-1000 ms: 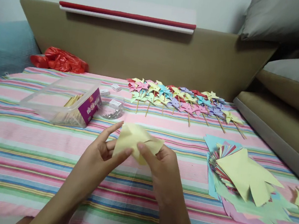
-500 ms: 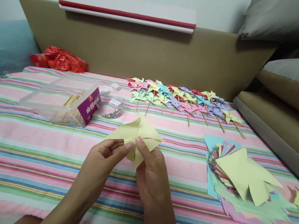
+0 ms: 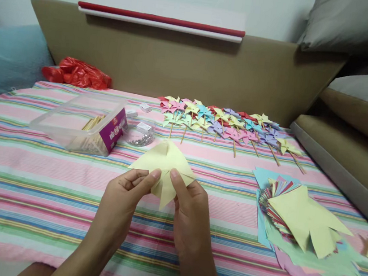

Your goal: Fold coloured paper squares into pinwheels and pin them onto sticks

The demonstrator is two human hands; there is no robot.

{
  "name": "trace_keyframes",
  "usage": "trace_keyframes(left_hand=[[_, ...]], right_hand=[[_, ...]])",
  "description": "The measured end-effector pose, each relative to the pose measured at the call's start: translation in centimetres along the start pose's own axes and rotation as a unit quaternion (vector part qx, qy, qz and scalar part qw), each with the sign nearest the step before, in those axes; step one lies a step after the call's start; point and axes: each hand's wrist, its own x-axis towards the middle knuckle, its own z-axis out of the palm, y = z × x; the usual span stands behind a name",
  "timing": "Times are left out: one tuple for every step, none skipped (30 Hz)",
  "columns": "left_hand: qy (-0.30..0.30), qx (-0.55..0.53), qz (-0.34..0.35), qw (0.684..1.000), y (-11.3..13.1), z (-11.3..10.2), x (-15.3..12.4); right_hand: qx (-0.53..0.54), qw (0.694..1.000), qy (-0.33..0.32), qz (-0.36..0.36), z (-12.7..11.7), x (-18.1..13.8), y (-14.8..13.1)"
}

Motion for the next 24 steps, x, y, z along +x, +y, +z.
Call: trace_keyframes(left_hand=[[0.001, -0.001, 0.0, 1.0, 0.0, 0.0, 0.0], [0.003, -0.002, 0.0, 1.0, 0.0, 0.0, 0.0], [0.003, -0.002, 0.001, 1.0, -0.1, 0.0, 0.0], [0.003, -0.002, 0.001, 1.0, -0.1, 0.0, 0.0], [0.004, -0.001, 0.002, 1.0, -0.1, 0.1, 0.1], [0.005, 0.002, 0.003, 1.0, -0.2, 0.1, 0.1], [0.009, 0.006, 0.004, 1.0, -0.2, 0.1, 0.1], [0.013, 0.009, 0.007, 1.0, -0.2, 0.1, 0.1], [0.017, 0.009, 0.012, 1.0, -0.2, 0.0, 0.1], [0.02, 0.007, 0.02, 1.0, -0.1, -0.1, 0.2], [0.021, 0.001, 0.029, 0.999, -0.1, -0.1, 0.2], [0.021, -0.006, 0.04, 0.999, 0.0, -0.3, 0.3], [0.02, -0.014, 0.049, 0.998, 0.1, -0.4, 0.4], [0.021, -0.022, 0.058, 0.998, 0.2, -0.5, 0.4], [0.021, -0.029, 0.064, 0.997, 0.2, -0.6, 0.5], [0.02, -0.034, 0.067, 0.997, 0.3, -0.8, 0.5], [0.02, -0.037, 0.07, 0.997, 0.3, -0.8, 0.5], [0.02, -0.038, 0.072, 0.996, 0.4, -0.9, 0.5], [0.02, -0.036, 0.073, 0.996, 0.4, -0.9, 0.5], [0.019, -0.031, 0.074, 0.997, 0.4, -0.9, 0.5], [0.019, -0.025, 0.074, 0.997, 0.5, -0.9, 0.5], [0.019, -0.018, 0.074, 0.997, 0.5, -0.9, 0.4], [0.019, -0.012, 0.074, 0.997, 0.5, -0.9, 0.4], [0.021, -0.006, 0.074, 0.997, 0.6, -0.8, 0.4]], right_hand=[[-0.007, 1.0, 0.005, -0.005, 0.0, 0.0, 0.1], [-0.012, 1.0, 0.01, -0.009, 0.0, 0.0, 0.1], [-0.015, 1.0, 0.014, -0.013, 0.1, 0.0, 0.1], [-0.018, 1.0, 0.017, -0.016, 0.1, 0.0, 0.2], [-0.022, 0.999, 0.019, -0.019, 0.2, 0.0, 0.1], [-0.029, 0.999, 0.021, -0.023, 0.3, -0.1, 0.1], [-0.036, 0.999, 0.021, -0.029, 0.4, -0.1, 0.1], [-0.041, 0.998, 0.021, -0.036, 0.5, -0.2, 0.0], [-0.042, 0.998, 0.02, -0.047, 0.6, -0.3, -0.1], [-0.04, 0.997, 0.017, -0.063, 0.6, -0.4, -0.2], [-0.038, 0.995, 0.011, -0.087, 0.7, -0.5, -0.2], [-0.04, 0.992, -0.001, -0.117, 0.6, -0.6, -0.2], [-0.053, 0.987, -0.018, -0.149, 0.5, -0.7, -0.2], [-0.079, 0.98, -0.037, -0.181, 0.4, -0.7, -0.2], [-0.116, 0.97, -0.059, -0.205, 0.1, -0.7, -0.2], [-0.163, 0.958, -0.08, -0.22, -0.2, -0.7, -0.1], [-0.214, 0.945, -0.097, -0.227, -0.5, -0.7, -0.1], [-0.262, 0.931, -0.107, -0.229, -0.8, -0.6, 0.0], [-0.303, 0.918, -0.113, -0.23, -1.0, -0.6, 0.0], [-0.334, 0.907, -0.113, -0.232, -1.2, -0.5, 0.0], [-0.354, 0.898, -0.111, -0.235, -1.3, -0.5, -0.1], [-0.364, 0.894, -0.106, -0.24, -1.4, -0.4, -0.1], [-0.366, 0.892, -0.101, -0.246, -1.3, -0.4, -0.2], [-0.365, 0.891, -0.098, -0.252, -1.3, -0.3, -0.3]])
